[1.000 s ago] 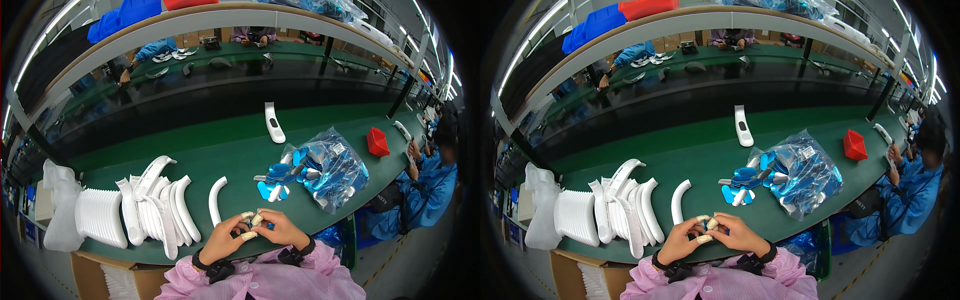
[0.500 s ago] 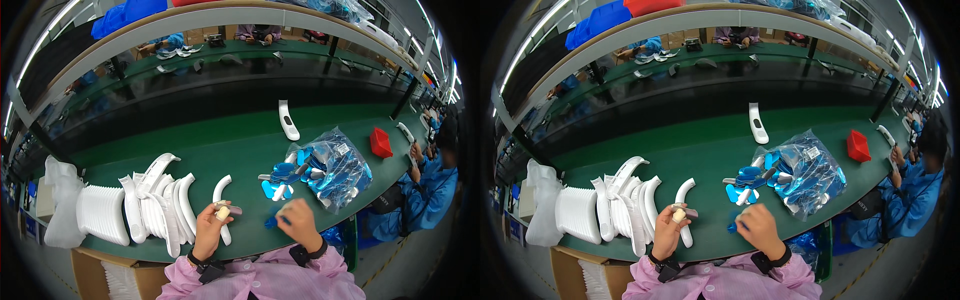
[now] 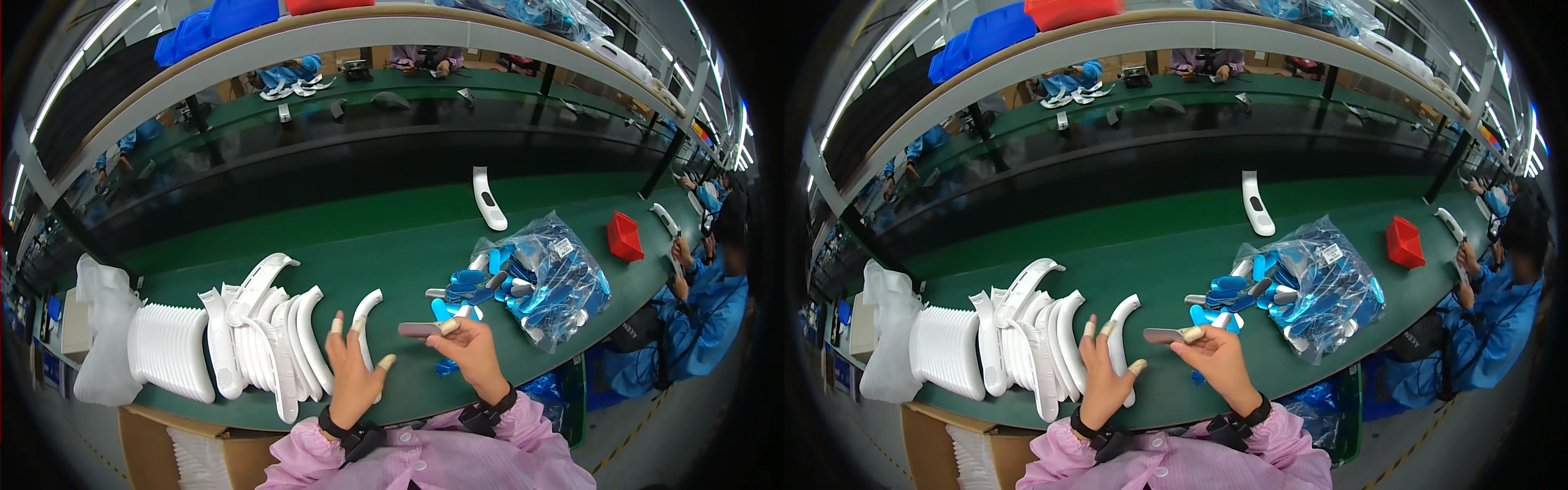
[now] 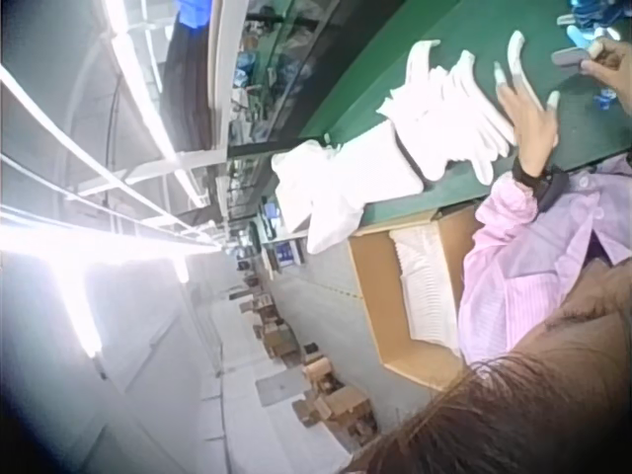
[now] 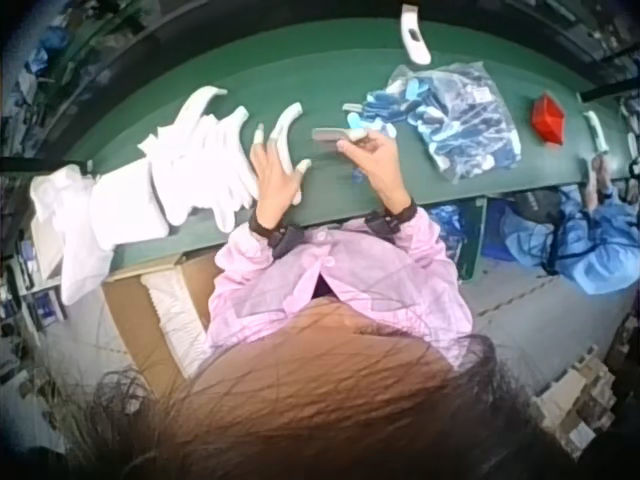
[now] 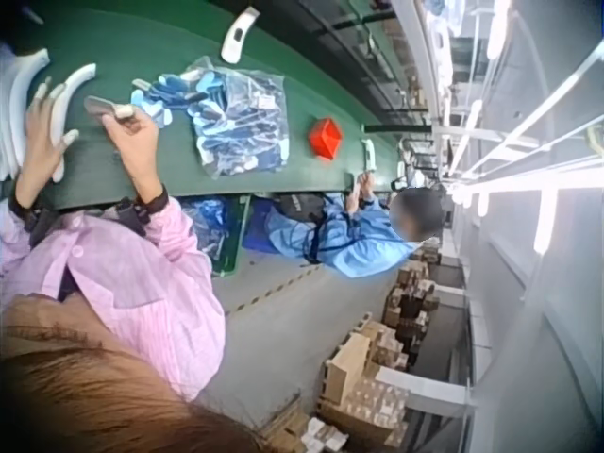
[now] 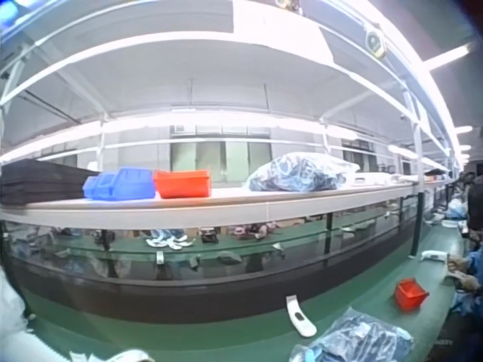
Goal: The recorder is applying blue adhesive film strips to white curved plastic components at an assembly line.
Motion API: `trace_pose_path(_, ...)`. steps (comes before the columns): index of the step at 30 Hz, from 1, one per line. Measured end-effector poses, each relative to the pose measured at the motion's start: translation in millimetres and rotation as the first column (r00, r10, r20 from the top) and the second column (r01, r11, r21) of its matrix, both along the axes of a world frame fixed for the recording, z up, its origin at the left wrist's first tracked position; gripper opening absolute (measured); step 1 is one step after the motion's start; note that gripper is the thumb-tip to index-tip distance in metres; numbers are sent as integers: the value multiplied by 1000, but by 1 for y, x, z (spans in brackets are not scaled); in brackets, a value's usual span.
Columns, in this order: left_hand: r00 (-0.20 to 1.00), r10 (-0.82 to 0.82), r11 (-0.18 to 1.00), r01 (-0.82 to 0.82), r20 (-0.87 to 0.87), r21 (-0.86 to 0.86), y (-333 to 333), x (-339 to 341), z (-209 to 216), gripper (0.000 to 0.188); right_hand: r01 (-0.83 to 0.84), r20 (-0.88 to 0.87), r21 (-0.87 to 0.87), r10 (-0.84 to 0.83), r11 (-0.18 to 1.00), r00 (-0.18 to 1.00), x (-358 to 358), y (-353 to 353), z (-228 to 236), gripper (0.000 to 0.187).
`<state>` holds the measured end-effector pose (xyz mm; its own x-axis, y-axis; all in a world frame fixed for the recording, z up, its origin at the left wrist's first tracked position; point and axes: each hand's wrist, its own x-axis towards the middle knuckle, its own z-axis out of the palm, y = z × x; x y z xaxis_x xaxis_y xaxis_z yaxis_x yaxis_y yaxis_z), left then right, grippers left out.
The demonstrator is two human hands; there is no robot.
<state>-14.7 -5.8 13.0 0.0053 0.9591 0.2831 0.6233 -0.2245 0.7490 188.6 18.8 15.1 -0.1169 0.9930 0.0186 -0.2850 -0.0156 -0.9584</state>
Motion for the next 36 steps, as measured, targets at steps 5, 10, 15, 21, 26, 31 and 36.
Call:
trace_pose_path(5, 967, 67, 957, 7, 244, -291, -6, -18, -4, 67, -74, 179, 55, 64, 996, 982, 6, 10, 7, 21)
trace_pose_path(10, 576, 57, 860, 386, 815, -333, -7, -20, -11, 56, -284, 195, 33, 273, 958, 942, -9, 12, 17, 27)
trace_pose_path(15, 271, 141, 785, 555, 952, -275, -8, -12, 6, 56, -262, 286, 97, 225, 960, 931, -19, 7, 11, 26)
trace_pose_path(21, 178, 91, 801, 571, 980, -178, -12, -10, 4, 81, -167, 296, 146, 118, 975, 948, -24, -7, 16, 23)
trace_pose_path(26, 106, 42, 762, 640, 993, -101, -11, -10, 3, 86, -295, 212, 68, 276, 953, 938, -10, -1, 14, 25)
trace_pose_path(31, 53, 130, 693, 709, 990, -129, -8, -12, 9, 91, -371, 266, 64, 342, 927, 901, -4, 4, 17, 26)
trace_pose_path(36, 28, 123, 737, 667, 992, -110, -12, -6, 9, 90, -291, 532, 121, 185, 949, 826, -13, -6, 14, 30)
